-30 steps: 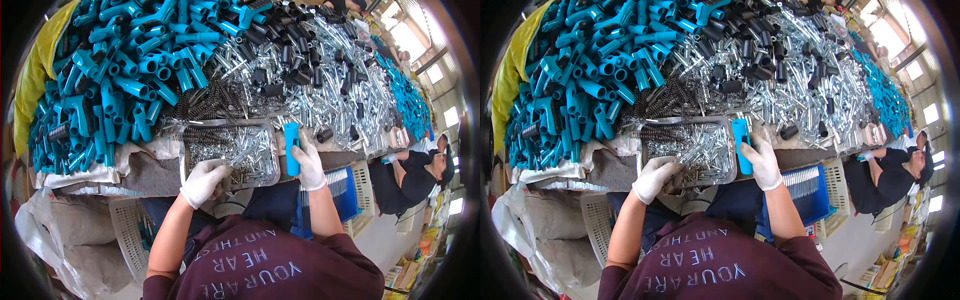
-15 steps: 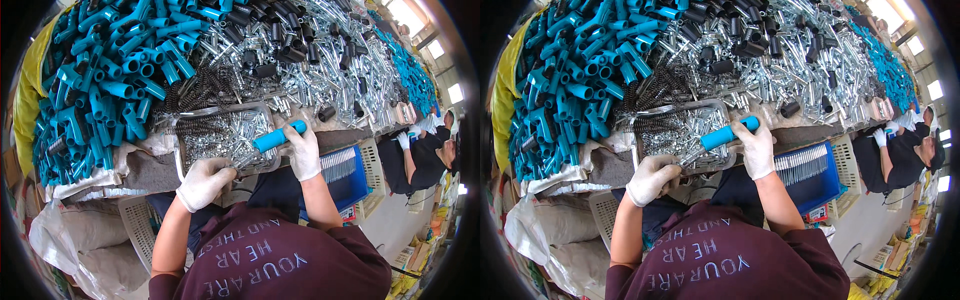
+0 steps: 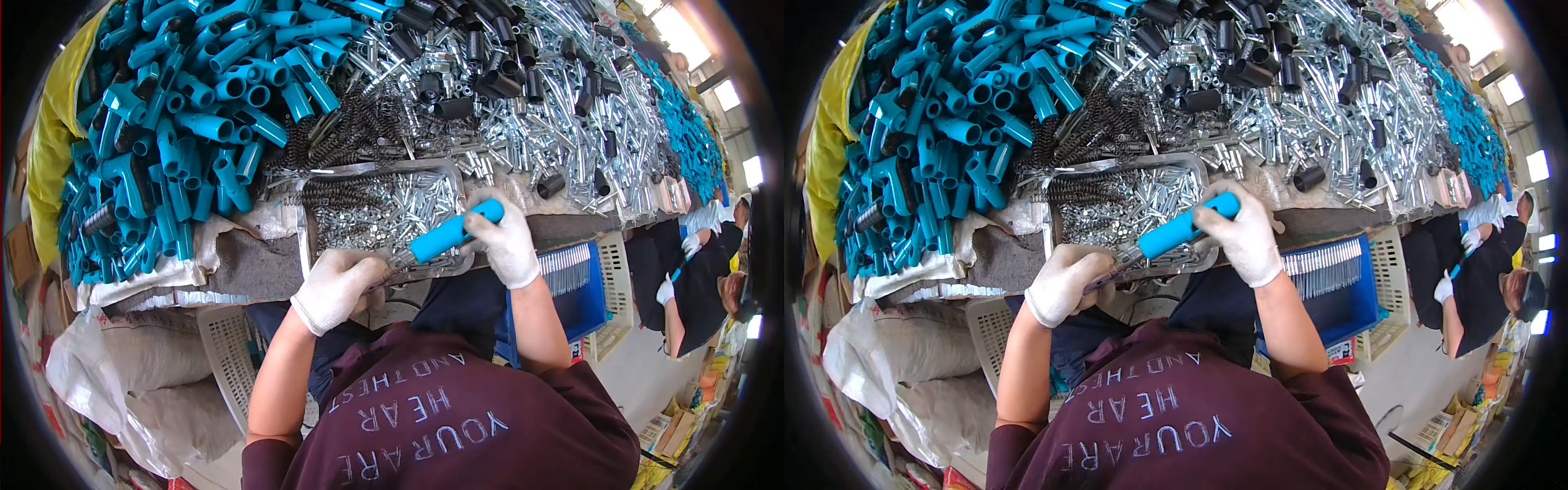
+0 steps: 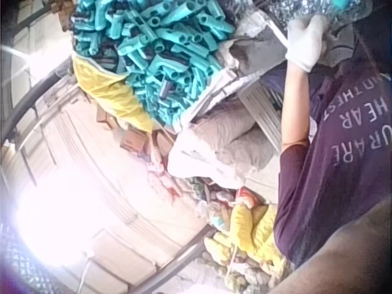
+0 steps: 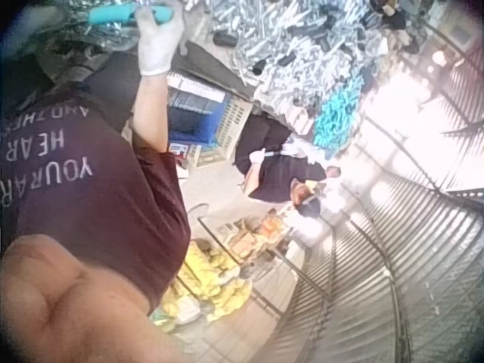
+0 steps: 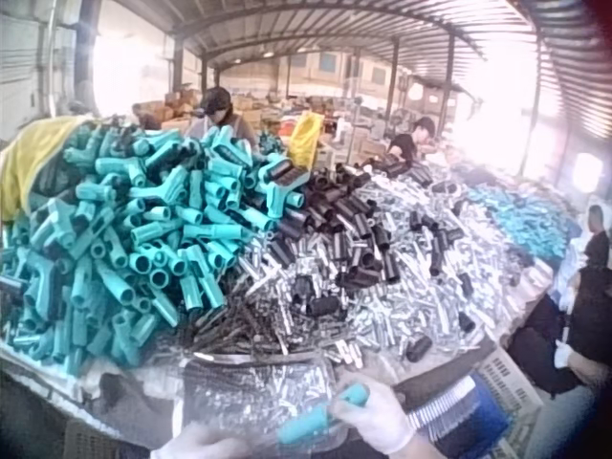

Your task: Assembling blue and black plastic handles with metal components at a factory workbench.

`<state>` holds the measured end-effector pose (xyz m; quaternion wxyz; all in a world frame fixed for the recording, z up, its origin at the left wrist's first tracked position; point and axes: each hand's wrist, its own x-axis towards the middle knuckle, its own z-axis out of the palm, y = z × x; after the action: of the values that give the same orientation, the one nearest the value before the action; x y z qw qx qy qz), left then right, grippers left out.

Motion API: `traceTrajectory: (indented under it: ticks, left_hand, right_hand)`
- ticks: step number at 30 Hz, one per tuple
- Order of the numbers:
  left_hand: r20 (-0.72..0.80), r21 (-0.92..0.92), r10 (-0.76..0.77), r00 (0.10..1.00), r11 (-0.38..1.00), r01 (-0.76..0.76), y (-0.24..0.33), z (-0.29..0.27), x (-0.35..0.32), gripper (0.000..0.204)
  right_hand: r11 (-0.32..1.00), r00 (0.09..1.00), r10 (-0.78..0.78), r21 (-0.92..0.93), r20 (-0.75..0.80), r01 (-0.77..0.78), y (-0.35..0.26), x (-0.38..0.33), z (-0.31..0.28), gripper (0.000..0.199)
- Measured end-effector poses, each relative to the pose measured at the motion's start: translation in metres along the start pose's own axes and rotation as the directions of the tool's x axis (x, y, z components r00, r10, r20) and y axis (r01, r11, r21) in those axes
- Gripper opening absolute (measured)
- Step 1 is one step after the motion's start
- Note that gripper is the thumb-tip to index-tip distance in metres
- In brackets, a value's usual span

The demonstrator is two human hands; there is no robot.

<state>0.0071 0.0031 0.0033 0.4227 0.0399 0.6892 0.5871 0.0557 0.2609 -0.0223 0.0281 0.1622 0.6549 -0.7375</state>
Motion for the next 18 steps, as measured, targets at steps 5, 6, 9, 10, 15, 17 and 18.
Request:
traceTrajectory:
  ticks: [5,6,9,10,15,17,18]
  left_hand:
    - [-0.039,0.01,0.0,0.999,1.0,0.0,-0.023,0.009,0.014,0.033]
    - [-0.072,0.267,0.272,0.959,0.932,-0.245,-0.046,0.005,0.021,0.034]
    - [-0.054,0.407,0.379,0.924,0.853,-0.326,-0.046,0.008,0.02,0.037]
    - [-0.066,0.3,0.226,0.972,0.933,-0.197,-0.038,0.012,0.017,0.037]
    - [0.015,0.03,0.031,0.999,0.999,-0.032,-0.01,0.022,0.003,0.042]
    - [0.108,-0.074,-0.027,0.994,0.997,0.035,-0.011,0.02,-0.001,0.045]
    - [0.156,-0.126,-0.034,0.987,0.991,0.054,-0.02,0.015,0.003,0.047]
  right_hand:
    - [0.972,0.976,0.159,0.152,0.15,-0.181,0.011,-0.007,0.023,0.027]
    - [0.971,0.975,0.158,0.153,0.157,-0.182,0.012,-0.007,0.022,0.027]
    - [0.969,0.942,0.193,0.096,0.275,-0.227,0.015,-0.008,0.018,0.025]
    - [0.964,0.926,0.206,0.097,0.317,-0.248,0.015,-0.009,0.018,0.028]
    - [0.952,0.906,0.224,0.118,0.359,-0.283,0.028,-0.013,0.028,0.025]
    - [0.961,0.896,0.206,0.09,0.393,-0.26,0.024,-0.01,0.032,0.028]
    - [0.979,0.92,0.176,0.032,0.351,-0.199,0.021,-0.01,0.036,0.03]
